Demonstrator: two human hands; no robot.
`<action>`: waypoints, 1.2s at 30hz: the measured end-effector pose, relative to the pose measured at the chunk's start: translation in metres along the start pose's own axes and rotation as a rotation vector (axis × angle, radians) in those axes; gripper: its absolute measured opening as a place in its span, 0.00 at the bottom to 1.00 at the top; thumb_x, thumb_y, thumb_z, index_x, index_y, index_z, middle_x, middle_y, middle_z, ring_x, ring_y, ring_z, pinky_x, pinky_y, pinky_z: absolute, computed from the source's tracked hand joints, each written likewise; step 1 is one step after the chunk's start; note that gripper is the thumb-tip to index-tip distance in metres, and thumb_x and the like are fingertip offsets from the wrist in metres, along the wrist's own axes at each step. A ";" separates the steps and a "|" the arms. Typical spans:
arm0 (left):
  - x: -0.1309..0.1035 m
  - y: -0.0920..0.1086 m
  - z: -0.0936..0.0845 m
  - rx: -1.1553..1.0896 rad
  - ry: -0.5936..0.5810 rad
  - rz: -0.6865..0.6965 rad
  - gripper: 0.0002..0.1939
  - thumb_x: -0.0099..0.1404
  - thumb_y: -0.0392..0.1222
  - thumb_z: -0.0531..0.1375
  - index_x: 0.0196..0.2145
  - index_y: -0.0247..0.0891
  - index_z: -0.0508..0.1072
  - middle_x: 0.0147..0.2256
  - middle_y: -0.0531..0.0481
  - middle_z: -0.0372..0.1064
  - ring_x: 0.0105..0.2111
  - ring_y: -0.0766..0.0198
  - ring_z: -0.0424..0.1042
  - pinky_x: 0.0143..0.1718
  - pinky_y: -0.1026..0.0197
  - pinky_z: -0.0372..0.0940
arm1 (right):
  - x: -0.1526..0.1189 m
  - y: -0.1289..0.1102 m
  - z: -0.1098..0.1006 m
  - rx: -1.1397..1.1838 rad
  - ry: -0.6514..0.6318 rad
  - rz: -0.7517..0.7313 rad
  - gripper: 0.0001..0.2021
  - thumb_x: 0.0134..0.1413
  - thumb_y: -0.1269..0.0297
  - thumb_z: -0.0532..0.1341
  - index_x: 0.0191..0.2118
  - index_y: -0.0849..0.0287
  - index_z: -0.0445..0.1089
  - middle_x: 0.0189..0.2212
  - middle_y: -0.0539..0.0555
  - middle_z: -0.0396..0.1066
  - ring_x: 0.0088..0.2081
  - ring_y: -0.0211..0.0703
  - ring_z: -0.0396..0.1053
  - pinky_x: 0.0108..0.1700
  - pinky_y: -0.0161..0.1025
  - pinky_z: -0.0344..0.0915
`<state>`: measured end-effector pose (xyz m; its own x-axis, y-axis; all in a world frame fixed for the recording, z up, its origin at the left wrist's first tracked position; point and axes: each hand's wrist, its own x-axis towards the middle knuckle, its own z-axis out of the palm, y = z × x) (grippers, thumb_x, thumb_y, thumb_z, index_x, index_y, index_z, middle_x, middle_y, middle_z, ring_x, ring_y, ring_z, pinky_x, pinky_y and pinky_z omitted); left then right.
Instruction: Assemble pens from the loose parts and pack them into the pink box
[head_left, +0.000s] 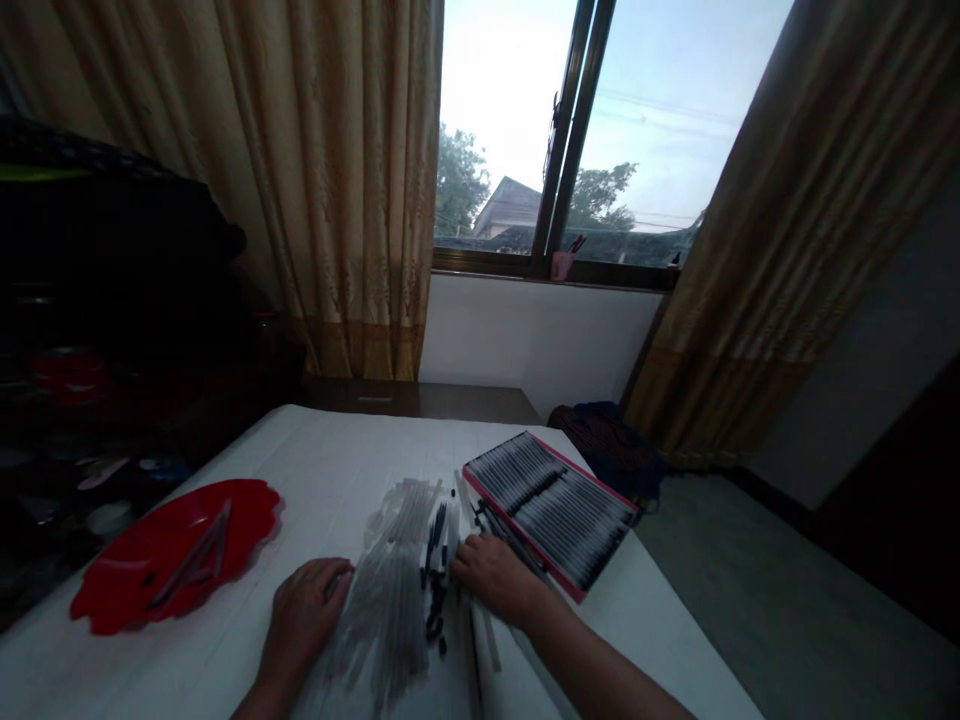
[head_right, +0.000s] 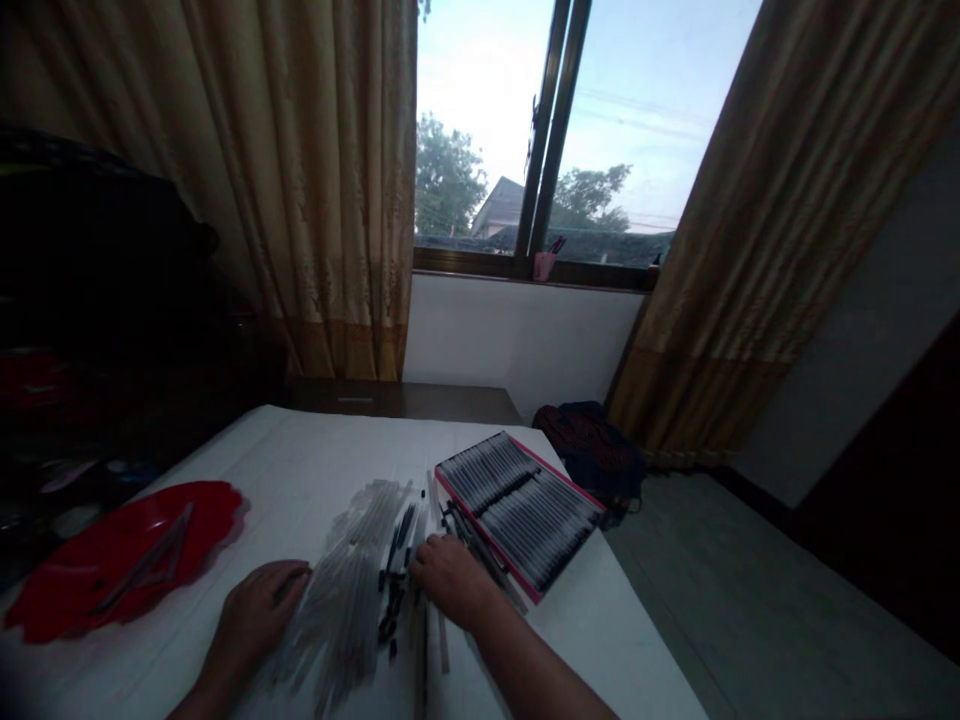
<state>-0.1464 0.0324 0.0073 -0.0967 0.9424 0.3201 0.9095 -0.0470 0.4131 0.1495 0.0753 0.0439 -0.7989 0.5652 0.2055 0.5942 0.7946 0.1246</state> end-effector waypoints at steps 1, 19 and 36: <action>0.000 0.000 0.000 0.000 -0.003 -0.001 0.16 0.60 0.49 0.51 0.34 0.44 0.77 0.37 0.50 0.78 0.42 0.56 0.73 0.46 0.55 0.64 | 0.001 0.000 0.000 -0.005 0.000 -0.024 0.06 0.61 0.70 0.56 0.34 0.59 0.69 0.31 0.53 0.70 0.36 0.44 0.64 0.36 0.38 0.58; -0.002 0.004 -0.001 0.002 0.026 0.006 0.14 0.60 0.47 0.52 0.32 0.44 0.77 0.36 0.51 0.78 0.41 0.57 0.74 0.45 0.57 0.64 | -0.047 -0.037 0.020 0.924 0.668 0.780 0.19 0.57 0.53 0.56 0.48 0.61 0.66 0.29 0.55 0.74 0.30 0.45 0.72 0.33 0.37 0.67; 0.012 0.015 -0.017 0.068 0.040 -0.087 0.18 0.61 0.47 0.49 0.37 0.42 0.77 0.37 0.50 0.78 0.38 0.57 0.76 0.38 0.60 0.69 | -0.058 -0.041 0.052 1.565 0.770 0.873 0.34 0.49 0.55 0.62 0.61 0.58 0.53 0.27 0.51 0.74 0.23 0.40 0.67 0.23 0.33 0.62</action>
<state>-0.1404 0.0377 0.0320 -0.1908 0.9281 0.3196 0.9221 0.0579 0.3826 0.1666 0.0217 -0.0238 0.0843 0.9924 0.0894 -0.1995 0.1047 -0.9743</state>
